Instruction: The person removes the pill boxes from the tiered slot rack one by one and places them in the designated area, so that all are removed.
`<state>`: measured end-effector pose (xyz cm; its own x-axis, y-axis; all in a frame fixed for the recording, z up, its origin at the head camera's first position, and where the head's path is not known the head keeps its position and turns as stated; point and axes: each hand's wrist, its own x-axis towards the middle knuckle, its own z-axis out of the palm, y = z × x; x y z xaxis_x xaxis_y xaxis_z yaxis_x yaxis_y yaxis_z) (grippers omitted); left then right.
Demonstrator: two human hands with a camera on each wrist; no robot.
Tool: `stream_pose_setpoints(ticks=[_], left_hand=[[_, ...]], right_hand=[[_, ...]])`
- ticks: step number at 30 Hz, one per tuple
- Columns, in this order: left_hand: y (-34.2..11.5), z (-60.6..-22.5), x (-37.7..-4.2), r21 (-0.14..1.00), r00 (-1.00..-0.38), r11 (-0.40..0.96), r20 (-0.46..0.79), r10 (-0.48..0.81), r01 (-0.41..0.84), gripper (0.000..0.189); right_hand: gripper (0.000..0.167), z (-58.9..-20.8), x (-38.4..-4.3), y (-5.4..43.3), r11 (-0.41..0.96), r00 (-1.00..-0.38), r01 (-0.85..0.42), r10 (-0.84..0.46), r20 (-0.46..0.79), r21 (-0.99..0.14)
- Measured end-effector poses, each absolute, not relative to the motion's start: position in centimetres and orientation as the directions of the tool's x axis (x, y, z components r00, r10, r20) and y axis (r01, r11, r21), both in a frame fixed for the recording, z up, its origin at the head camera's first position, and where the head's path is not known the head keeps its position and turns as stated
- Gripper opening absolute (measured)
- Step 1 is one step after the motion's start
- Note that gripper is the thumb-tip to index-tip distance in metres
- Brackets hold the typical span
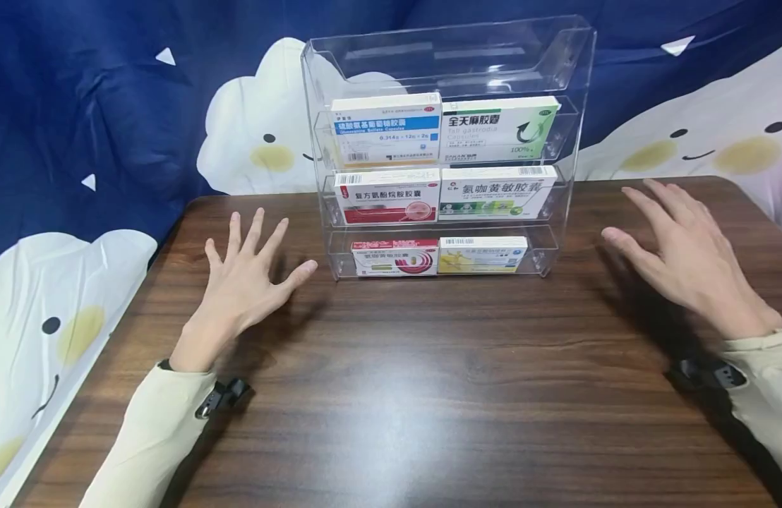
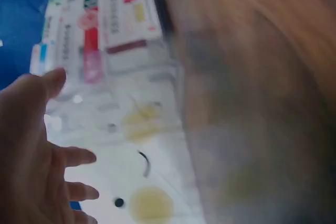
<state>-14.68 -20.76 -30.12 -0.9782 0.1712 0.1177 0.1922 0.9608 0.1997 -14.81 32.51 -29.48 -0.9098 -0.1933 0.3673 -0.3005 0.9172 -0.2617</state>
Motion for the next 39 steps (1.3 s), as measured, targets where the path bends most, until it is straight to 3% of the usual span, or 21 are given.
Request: stream_pose_setpoints(ticks=[5, 9, 11, 14, 19, 23, 30, 39], left_hand=[[-19.5, -28.6, -14.7, 0.363, -0.947, 0.887, 0.251, 0.201, 0.285, 0.077], [-18.3, -27.7, -15.1, 0.499, -0.936, 0.811, 0.315, 0.159, 0.306, 0.063], [-17.7, -27.6, -15.5, 0.562, -0.94, 0.773, 0.314, 0.129, 0.294, 0.056], [-16.8, -27.8, -16.3, 0.659, -0.958, 0.707, 0.272, 0.093, 0.256, 0.049], [-15.7, -28.7, -17.5, 0.738, -0.973, 0.639, 0.217, 0.084, 0.22, 0.041], [-15.1, -29.1, -17.8, 0.73, -0.972, 0.649, 0.229, 0.062, 0.213, 0.038], [-14.8, -29.1, -17.6, 0.686, -0.964, 0.694, 0.264, 0.043, 0.218, 0.036], [-14.8, -29.1, -17.7, 0.685, -0.961, 0.693, 0.273, 0.043, 0.225, 0.035]], right_hand=[[0.048, -28.3, -14.3, 29.5, 0.813, -0.726, -0.517, -0.249, 0.64, -0.27], [0.049, -27.5, -14.4, 26.8, 0.726, -0.599, -0.656, -0.337, 0.726, -0.204], [0.04, -27.4, -14.5, 25.5, 0.687, -0.573, -0.699, -0.373, 0.73, -0.198], [0.028, -27.4, -14.7, 23.6, 0.642, -0.571, -0.738, -0.431, 0.699, -0.207], [0.03, -27.9, -15.4, 21.5, 0.654, -0.648, -0.722, -0.526, 0.551, -0.226], [0.024, -28.3, -16.1, 20.9, 0.683, -0.691, -0.698, -0.565, 0.451, -0.212], [0.018, -29.2, -17.0, 21.3, 0.681, -0.689, -0.704, -0.585, 0.427, -0.202], [0.016, -29.5, -17.0, 21.4, 0.725, -0.744, -0.651, -0.551, 0.379, -0.225]])
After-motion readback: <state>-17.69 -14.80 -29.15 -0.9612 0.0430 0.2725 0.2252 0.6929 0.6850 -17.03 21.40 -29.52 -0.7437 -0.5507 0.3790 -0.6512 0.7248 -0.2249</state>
